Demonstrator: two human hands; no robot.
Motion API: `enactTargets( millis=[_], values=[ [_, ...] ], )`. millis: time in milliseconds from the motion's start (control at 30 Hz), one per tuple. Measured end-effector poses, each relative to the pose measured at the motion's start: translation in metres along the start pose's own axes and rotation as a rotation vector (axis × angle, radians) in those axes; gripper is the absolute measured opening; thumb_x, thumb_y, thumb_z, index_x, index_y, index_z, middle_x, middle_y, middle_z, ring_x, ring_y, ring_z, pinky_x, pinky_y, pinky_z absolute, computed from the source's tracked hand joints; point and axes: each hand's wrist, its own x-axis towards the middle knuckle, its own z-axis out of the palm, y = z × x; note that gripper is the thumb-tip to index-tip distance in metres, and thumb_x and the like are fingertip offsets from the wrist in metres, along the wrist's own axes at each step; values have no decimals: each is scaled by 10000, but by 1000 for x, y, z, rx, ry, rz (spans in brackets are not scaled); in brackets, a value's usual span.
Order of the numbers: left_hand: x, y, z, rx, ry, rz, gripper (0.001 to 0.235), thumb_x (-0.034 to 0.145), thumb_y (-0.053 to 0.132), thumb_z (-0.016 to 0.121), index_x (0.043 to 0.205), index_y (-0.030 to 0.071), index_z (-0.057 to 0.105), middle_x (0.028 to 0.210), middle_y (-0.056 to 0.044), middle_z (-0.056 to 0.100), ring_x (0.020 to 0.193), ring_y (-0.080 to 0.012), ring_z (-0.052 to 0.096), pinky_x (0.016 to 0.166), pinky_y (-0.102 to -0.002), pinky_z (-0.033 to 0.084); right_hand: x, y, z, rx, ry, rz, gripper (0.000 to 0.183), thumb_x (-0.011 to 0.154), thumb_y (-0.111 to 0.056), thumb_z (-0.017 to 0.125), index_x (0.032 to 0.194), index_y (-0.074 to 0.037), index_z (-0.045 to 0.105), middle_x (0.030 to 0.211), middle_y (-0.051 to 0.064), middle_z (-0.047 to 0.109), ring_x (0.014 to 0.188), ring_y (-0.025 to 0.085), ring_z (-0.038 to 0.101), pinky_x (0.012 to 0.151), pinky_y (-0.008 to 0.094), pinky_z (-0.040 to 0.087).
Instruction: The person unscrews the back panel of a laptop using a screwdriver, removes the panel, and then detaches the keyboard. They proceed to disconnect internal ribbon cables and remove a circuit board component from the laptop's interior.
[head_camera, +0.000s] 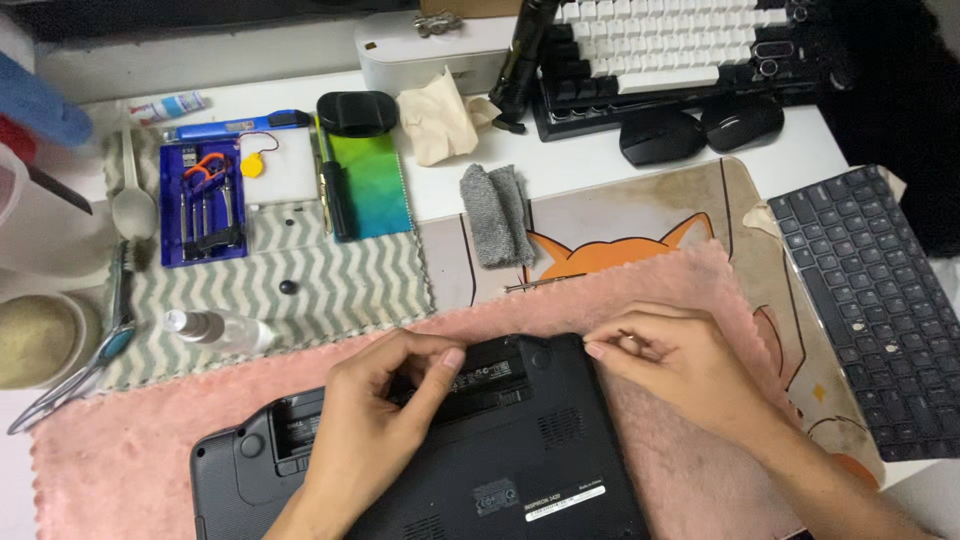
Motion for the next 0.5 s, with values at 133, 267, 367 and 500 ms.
enactTargets(
  millis=[133,267,367,500],
  values=[
    [1,-7,1,16,12,-54,137,1025,246,847,996,145,935,855,58,860,766,-33,700,717,-234,557,10,8,3,-64,-14,-226,89,958,-140,892,1024,-104,941,803,-43,690,665,77,557,626,254,455],
    [4,-4,0,27,17,-112,156,1013,260,847,1004,142,949,888,53,892,795,-41,752,725,-233,577,14,-4,-3,-68,-65,-310,143,961,-126,860,1080,-115,937,957,-23,879,702,61,725,583,210,536],
    [4,-4,0,19,7,-127,151,1027,247,841,1002,134,938,872,59,870,793,-26,708,733,-231,558,16,-8,-6,-71,-106,-321,137,970,-121,852,1085,-118,927,966,-23,868,723,62,727,569,214,524],
    [5,-8,1,-12,-3,-106,128,1040,209,833,1025,108,910,891,45,870,811,-22,713,762,-218,569,18,-1,-9,-58,-171,-293,197,1006,-150,817,1158,-100,933,1057,-18,870,916,89,811,824,227,602]
  ],
)
